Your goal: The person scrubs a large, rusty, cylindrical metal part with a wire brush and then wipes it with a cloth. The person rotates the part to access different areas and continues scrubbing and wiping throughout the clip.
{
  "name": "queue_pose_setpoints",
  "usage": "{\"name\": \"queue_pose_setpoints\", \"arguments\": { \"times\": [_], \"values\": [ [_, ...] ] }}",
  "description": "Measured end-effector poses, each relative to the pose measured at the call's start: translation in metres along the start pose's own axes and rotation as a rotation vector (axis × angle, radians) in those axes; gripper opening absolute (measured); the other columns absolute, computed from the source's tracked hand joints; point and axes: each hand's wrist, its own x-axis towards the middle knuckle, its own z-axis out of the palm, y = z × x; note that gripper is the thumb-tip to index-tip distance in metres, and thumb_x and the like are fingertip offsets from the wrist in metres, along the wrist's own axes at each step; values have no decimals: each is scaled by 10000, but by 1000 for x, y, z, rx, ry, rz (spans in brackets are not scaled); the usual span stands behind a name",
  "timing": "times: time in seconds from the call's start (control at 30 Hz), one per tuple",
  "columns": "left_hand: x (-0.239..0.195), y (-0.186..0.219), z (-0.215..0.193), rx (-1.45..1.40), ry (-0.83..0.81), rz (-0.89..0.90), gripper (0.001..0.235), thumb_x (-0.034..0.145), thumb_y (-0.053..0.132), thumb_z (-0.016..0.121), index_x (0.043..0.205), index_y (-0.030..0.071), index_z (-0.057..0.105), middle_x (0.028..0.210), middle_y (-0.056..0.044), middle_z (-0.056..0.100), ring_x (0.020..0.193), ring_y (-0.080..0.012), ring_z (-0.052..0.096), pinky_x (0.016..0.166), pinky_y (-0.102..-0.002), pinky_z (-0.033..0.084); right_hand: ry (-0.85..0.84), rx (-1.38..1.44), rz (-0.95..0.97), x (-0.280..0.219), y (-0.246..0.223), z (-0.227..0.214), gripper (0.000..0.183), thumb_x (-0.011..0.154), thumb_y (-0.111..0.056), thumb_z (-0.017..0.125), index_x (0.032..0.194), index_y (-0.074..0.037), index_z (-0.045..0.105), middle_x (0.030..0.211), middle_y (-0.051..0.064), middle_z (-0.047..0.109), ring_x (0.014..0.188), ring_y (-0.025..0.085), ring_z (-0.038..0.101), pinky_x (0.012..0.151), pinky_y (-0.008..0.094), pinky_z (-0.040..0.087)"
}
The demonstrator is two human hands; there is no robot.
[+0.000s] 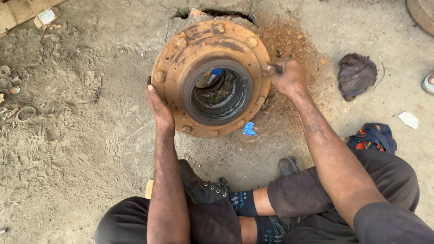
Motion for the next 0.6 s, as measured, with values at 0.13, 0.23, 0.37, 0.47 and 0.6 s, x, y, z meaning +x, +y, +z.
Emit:
{"name": "queue_pose_setpoints", "arguments": {
  "times": [0.13, 0.23, 0.37, 0.47, 0.6],
  "values": [
    [-6, -3, -1, 120, 61, 12, 791, 1061, 608, 248, 1621, 52, 305, 1691, -193, 287, 1577, -335, 249, 1287, -478, 222, 194, -145, -47, -9, 4, 10, 229, 1070, -255, 678, 1010, -74, 803, 636, 75, 660, 410, 85, 427, 349, 296, 348],
    [-2, -2, 2, 185, 98, -54, 798, 1055, 610, 231, 1628, 55, 239, 1709, -190, 179, 1591, -337, 111, 1286, -488, 128, 205, -222, -165, -11, -2, 14, 210, 1055, -244, 668, 1067, -81, 800, 634, 37, 656, 395, 70, 405, 325, 286, 336],
    [2, 0, 0, 189, 98, -116, 819, 1041, 627, 216, 1624, 52, 225, 1707, -195, 144, 1581, -346, 63, 1270, -498, 86, 78, -86, -29, -12, -18, 11, 240, 944, -198, 677, 1148, -107, 764, 628, -42, 645, 359, 33, 419, 282, 250, 371],
    [-2, -2, 2, 81, 61, -102, 824, 1015, 625, 214, 1619, 69, 275, 1672, -204, 237, 1549, -355, 218, 1245, -503, 213, -65, -116, 134, -17, -21, -4, 232, 956, -291, 697, 1109, -135, 775, 585, -6, 604, 357, 60, 380, 305, 266, 321],
    [6, -1, 0, 84, 109, -63, 805, 1054, 617, 265, 1619, 44, 263, 1687, -211, 225, 1574, -352, 193, 1287, -500, 191, 244, -73, -155, -16, -21, 0, 202, 1018, -209, 659, 1083, -88, 806, 598, 25, 614, 383, 66, 371, 312, 265, 322]
  ]
}}
